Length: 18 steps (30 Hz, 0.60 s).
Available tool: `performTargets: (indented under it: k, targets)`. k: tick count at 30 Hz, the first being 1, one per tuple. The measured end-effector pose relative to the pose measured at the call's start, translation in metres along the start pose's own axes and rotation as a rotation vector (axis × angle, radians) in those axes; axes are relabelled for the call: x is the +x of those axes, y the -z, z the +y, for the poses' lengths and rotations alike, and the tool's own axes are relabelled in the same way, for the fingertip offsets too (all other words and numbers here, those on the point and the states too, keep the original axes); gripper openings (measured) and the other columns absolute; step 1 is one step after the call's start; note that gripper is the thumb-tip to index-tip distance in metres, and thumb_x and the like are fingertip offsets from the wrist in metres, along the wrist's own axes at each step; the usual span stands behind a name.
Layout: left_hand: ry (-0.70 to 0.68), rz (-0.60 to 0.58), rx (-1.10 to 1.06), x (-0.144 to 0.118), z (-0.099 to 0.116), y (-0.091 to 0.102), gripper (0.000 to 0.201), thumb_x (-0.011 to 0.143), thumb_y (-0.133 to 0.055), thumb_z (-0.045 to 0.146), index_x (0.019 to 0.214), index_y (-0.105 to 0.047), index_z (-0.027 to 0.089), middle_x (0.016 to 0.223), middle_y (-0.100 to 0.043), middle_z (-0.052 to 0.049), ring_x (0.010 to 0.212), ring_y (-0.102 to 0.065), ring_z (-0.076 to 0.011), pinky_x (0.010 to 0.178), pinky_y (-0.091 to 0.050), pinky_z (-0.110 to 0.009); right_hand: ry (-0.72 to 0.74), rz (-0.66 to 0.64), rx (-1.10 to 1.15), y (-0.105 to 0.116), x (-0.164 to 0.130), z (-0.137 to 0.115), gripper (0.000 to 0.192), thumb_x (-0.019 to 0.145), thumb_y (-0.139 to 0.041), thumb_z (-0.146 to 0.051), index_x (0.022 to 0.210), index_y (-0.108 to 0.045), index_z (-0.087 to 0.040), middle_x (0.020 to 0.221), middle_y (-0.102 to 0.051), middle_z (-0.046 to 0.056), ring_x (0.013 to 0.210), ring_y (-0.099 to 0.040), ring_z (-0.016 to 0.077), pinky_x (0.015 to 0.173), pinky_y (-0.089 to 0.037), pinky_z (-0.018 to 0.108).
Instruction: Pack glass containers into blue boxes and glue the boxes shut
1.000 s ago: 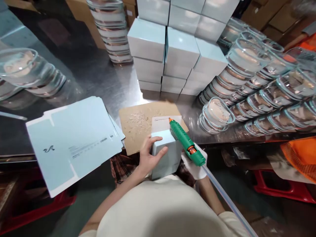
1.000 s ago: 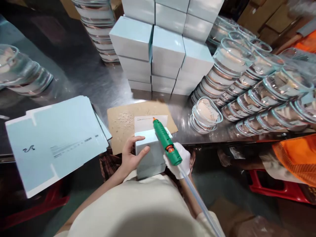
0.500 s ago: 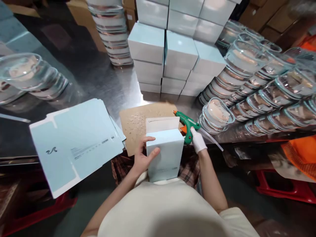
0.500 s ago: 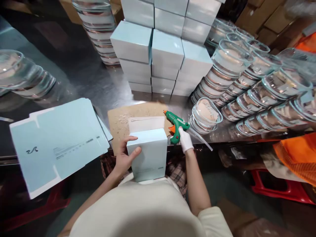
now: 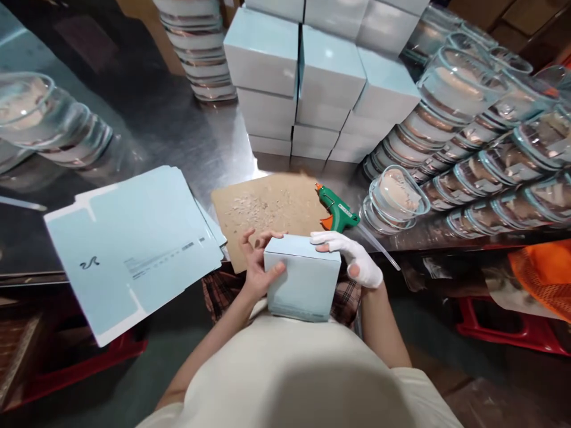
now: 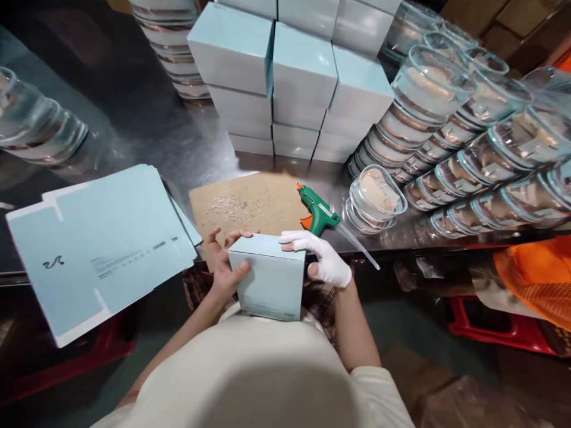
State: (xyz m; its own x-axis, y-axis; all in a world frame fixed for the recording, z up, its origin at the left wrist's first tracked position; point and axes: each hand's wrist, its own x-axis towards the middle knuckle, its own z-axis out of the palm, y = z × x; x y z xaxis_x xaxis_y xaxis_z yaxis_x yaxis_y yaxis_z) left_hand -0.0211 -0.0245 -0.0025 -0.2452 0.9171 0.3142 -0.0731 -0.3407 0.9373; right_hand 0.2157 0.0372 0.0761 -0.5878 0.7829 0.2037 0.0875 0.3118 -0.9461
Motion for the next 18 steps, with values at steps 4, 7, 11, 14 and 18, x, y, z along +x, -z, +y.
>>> performTargets:
  k: [4,7,11,14,18]
  targets:
    - [-0.035,-0.106,-0.001,0.003,0.0,0.01,0.043,0.088,-0.075,0.065,0.103,-0.062,0.027,0.117,-0.065,-0.009,0.119,-0.07,-0.0283,0.103,-0.057,-0.048,0.176,-0.153,-0.293,0.007,-0.001,-0.018,0.037,0.097,-0.074,-0.047,0.128,-0.074,-0.026,0.137,-0.072,0.014,0.137,-0.065,0.0266,0.117,-0.052,0.047]
    - [-0.023,-0.114,-0.035,0.001,0.003,0.011,0.035,0.089,-0.077,0.058,0.095,-0.067,0.025,0.12,-0.064,-0.009,0.12,-0.069,-0.0284,0.102,-0.057,-0.047,0.191,-0.168,-0.324,0.001,0.006,-0.02,0.025,0.104,-0.064,-0.037,0.123,-0.077,-0.026,0.137,-0.072,0.012,0.133,-0.066,0.0225,0.114,-0.055,0.042]
    - [-0.058,-0.143,-0.012,0.001,0.011,0.013,0.026,0.094,-0.074,0.052,0.098,-0.067,0.027,0.115,-0.067,-0.007,0.116,-0.07,-0.0257,0.105,-0.056,-0.048,0.117,-0.136,-0.257,0.0,0.003,-0.007,0.029,0.101,-0.068,-0.046,0.12,-0.076,-0.025,0.14,-0.069,0.013,0.133,-0.066,0.0238,0.115,-0.053,0.044]
    - [-0.134,0.044,0.1,0.008,0.023,0.026,0.023,0.094,-0.075,0.046,0.101,-0.064,0.028,0.115,-0.068,-0.005,0.115,-0.069,-0.025,0.11,-0.053,-0.05,-0.029,0.22,-0.158,-0.002,-0.021,0.007,0.069,0.08,-0.081,-0.071,0.129,-0.068,-0.025,0.141,-0.064,0.015,0.13,-0.066,0.0276,0.11,-0.057,0.046]
    - [-0.224,0.502,0.209,0.015,0.031,0.039,0.029,0.099,-0.064,0.051,0.118,-0.051,0.034,0.132,-0.062,-0.006,0.128,-0.065,-0.027,0.116,-0.049,-0.052,-0.325,0.252,0.049,-0.021,-0.057,0.016,0.074,0.072,-0.081,-0.081,0.111,-0.072,-0.019,0.098,-0.076,0.009,0.074,-0.07,0.0173,0.066,-0.06,0.028]
